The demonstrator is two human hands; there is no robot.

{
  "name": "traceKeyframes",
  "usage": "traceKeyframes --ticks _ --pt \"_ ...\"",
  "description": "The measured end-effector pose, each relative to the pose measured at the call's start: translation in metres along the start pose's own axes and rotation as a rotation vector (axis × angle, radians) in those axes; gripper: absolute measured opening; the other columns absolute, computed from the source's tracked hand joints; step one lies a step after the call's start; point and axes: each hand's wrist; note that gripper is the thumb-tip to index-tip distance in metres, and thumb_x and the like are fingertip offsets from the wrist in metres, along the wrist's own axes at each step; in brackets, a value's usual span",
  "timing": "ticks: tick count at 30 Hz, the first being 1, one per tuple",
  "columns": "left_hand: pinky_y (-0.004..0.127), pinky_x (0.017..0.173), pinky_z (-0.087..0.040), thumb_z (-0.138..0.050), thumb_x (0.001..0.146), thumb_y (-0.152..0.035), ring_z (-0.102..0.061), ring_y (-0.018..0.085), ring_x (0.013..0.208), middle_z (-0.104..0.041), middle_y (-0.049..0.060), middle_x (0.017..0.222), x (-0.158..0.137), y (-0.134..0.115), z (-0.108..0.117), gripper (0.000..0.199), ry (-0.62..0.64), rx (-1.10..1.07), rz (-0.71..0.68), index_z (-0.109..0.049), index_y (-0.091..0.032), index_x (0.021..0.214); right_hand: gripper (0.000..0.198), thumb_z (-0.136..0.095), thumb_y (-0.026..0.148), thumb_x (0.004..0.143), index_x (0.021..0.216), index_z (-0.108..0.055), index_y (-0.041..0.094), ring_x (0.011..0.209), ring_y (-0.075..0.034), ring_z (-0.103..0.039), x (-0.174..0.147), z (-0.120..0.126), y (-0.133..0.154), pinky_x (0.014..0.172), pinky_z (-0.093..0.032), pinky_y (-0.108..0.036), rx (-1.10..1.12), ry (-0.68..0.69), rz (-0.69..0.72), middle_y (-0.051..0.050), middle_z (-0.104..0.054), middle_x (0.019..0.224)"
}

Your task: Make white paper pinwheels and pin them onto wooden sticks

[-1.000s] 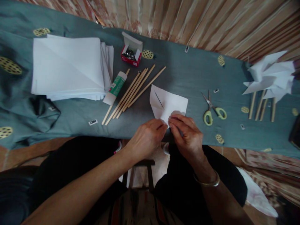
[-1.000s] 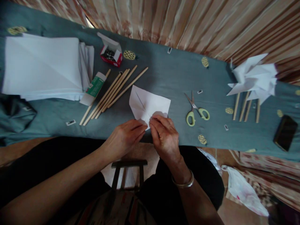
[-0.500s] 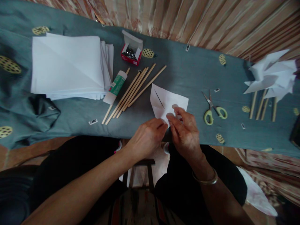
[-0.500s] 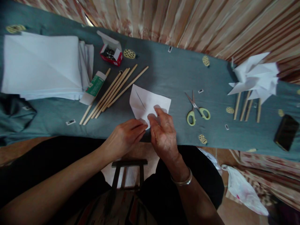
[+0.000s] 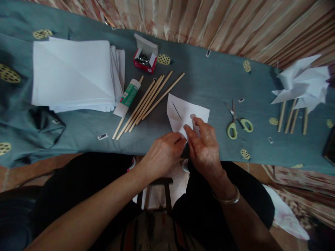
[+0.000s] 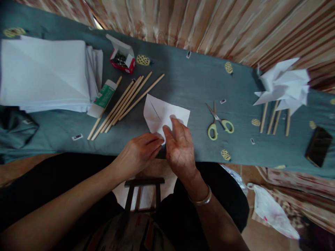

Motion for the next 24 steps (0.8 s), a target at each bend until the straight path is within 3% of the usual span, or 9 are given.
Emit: traceKeyframes --ticks 6,18,24 --pt "0.031 0.077 -0.059 -0.048 0.096 -0.014 -0.067 0.019 0.087 -0.070 0.009 0.094 0.000 0.001 -0.001 0.019 -0.008 0.000 -0.018 -0.067 -0.012 0.095 0.046 -0.050 0.015 0.095 0.135 -0.054 0.037 0.134 -0.032 -0.049 0.002 -0.001 0.003 0.107 -0.044 -0.057 0.033 0.007 -0.055 -0.005 -0.051 0.147" --pt "0.030 0.073 -0.058 -0.049 0.096 -0.013 -0.067 0.018 0.083 -0.069 0.008 0.090 -0.001 0.001 -0.003 0.019 -0.033 -0.018 -0.019 -0.067 -0.011 0.094 0.050 -0.049 0.013 0.096 0.142 -0.046 0.031 0.133 -0.029 -0.049 0.003 -0.006 0.002 0.106 -0.047 -0.052 -0.080 -0.033 0.057 -0.010 -0.050 0.146" --pt "0.028 0.073 -0.057 -0.049 0.095 -0.012 -0.066 0.017 0.081 -0.068 0.007 0.088 0.001 0.001 -0.002 0.018 -0.018 -0.003 -0.018 -0.067 -0.012 0.094 0.047 -0.047 0.013 0.097 0.141 -0.048 0.030 0.137 -0.030 -0.047 0.002 -0.011 0.003 0.107 -0.045 -0.056 -0.042 -0.048 0.024 -0.010 -0.050 0.147"
Point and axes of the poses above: each hand's wrist, its own x-axis towards the middle knuckle, its own z-axis out of the back of the hand, y = z × x
